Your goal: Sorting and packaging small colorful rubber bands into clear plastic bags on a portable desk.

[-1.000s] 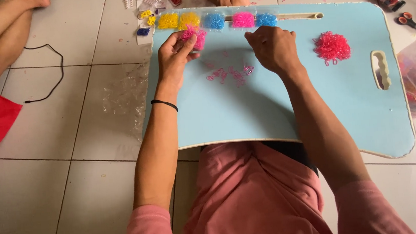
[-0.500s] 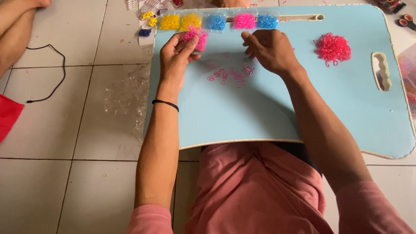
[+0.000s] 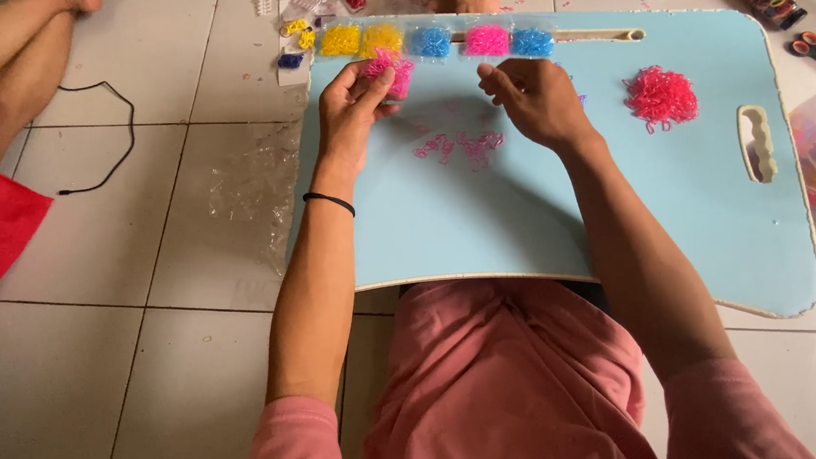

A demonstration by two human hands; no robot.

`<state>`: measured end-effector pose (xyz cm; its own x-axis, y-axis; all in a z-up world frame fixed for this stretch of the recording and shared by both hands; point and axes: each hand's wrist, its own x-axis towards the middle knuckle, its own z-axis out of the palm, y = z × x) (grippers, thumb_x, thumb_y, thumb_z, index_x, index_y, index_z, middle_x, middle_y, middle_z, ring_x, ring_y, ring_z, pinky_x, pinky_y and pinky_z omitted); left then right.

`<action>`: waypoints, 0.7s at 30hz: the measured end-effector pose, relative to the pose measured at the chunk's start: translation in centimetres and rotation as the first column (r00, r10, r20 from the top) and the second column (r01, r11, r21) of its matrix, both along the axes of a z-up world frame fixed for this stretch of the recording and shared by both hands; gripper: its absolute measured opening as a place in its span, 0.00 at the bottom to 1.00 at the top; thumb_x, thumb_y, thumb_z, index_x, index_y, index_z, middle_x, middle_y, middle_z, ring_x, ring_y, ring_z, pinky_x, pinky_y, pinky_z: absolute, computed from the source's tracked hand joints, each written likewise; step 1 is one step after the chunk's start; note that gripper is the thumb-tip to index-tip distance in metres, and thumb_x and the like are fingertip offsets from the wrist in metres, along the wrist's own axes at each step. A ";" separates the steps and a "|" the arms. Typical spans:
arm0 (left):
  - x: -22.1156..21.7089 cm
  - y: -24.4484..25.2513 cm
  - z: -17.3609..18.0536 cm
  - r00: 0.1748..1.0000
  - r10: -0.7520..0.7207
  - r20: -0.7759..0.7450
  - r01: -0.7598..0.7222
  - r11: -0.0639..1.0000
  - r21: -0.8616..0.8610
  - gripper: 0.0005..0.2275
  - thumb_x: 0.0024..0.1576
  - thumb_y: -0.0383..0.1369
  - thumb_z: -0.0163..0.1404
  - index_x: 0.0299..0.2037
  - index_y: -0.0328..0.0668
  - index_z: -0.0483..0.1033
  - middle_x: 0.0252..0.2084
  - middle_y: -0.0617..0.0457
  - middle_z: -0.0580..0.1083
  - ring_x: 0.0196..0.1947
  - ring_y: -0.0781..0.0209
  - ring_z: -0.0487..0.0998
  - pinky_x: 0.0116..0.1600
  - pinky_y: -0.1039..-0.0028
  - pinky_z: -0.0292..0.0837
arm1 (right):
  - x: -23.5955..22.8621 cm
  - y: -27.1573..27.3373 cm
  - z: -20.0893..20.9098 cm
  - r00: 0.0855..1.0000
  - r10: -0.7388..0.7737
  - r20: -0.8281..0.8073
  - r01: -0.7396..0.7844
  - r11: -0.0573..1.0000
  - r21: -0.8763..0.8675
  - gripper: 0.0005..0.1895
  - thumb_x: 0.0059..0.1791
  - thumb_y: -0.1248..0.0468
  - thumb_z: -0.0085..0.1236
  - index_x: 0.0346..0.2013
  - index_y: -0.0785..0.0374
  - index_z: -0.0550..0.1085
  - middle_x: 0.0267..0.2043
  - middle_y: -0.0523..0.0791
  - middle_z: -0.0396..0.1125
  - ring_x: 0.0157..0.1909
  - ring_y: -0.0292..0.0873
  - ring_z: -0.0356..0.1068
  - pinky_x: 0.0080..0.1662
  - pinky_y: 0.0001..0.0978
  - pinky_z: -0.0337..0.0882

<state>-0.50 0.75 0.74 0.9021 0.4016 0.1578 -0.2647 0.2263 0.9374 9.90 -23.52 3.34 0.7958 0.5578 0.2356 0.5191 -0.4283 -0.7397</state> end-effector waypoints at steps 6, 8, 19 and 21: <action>-0.2 0.1 0.2 1.000 0.008 -0.014 -0.007 0.999 0.047 0.12 0.58 0.34 0.59 0.48 0.40 0.77 0.38 0.57 0.78 0.36 0.69 0.79 0.41 0.80 0.76 | -2.1 2.0 0.9 0.943 0.235 -0.237 -0.169 0.948 0.268 0.23 0.57 0.51 0.48 0.43 0.69 0.80 0.41 0.46 0.77 0.43 0.39 0.76 0.47 0.31 0.78; 0.1 0.0 0.0 1.000 0.011 -0.005 -0.011 0.999 0.031 0.12 0.57 0.34 0.60 0.48 0.39 0.77 0.38 0.56 0.78 0.35 0.69 0.79 0.41 0.79 0.77 | -2.2 2.2 0.5 0.960 0.160 -0.230 -0.111 0.972 0.209 0.23 0.56 0.49 0.49 0.48 0.66 0.79 0.44 0.45 0.76 0.43 0.39 0.73 0.46 0.30 0.74; 0.1 0.4 -0.1 1.000 0.000 0.007 0.000 1.000 -0.012 0.12 0.57 0.32 0.60 0.49 0.37 0.77 0.38 0.54 0.79 0.35 0.68 0.78 0.40 0.80 0.77 | -2.7 3.9 -2.4 0.872 0.482 0.086 -0.488 0.869 0.076 0.22 0.54 0.59 0.55 0.58 0.72 0.73 0.66 0.55 0.65 0.63 0.53 0.69 0.62 0.41 0.68; 0.2 0.4 -0.3 1.000 0.026 -0.014 -0.026 1.000 -0.012 0.12 0.58 0.31 0.59 0.49 0.37 0.77 0.38 0.54 0.79 0.35 0.68 0.79 0.41 0.79 0.77 | -3.0 4.4 -3.2 0.736 0.589 0.334 -0.604 0.794 -0.068 0.19 0.48 0.63 0.66 0.52 0.69 0.79 0.64 0.53 0.68 0.66 0.54 0.65 0.62 0.44 0.68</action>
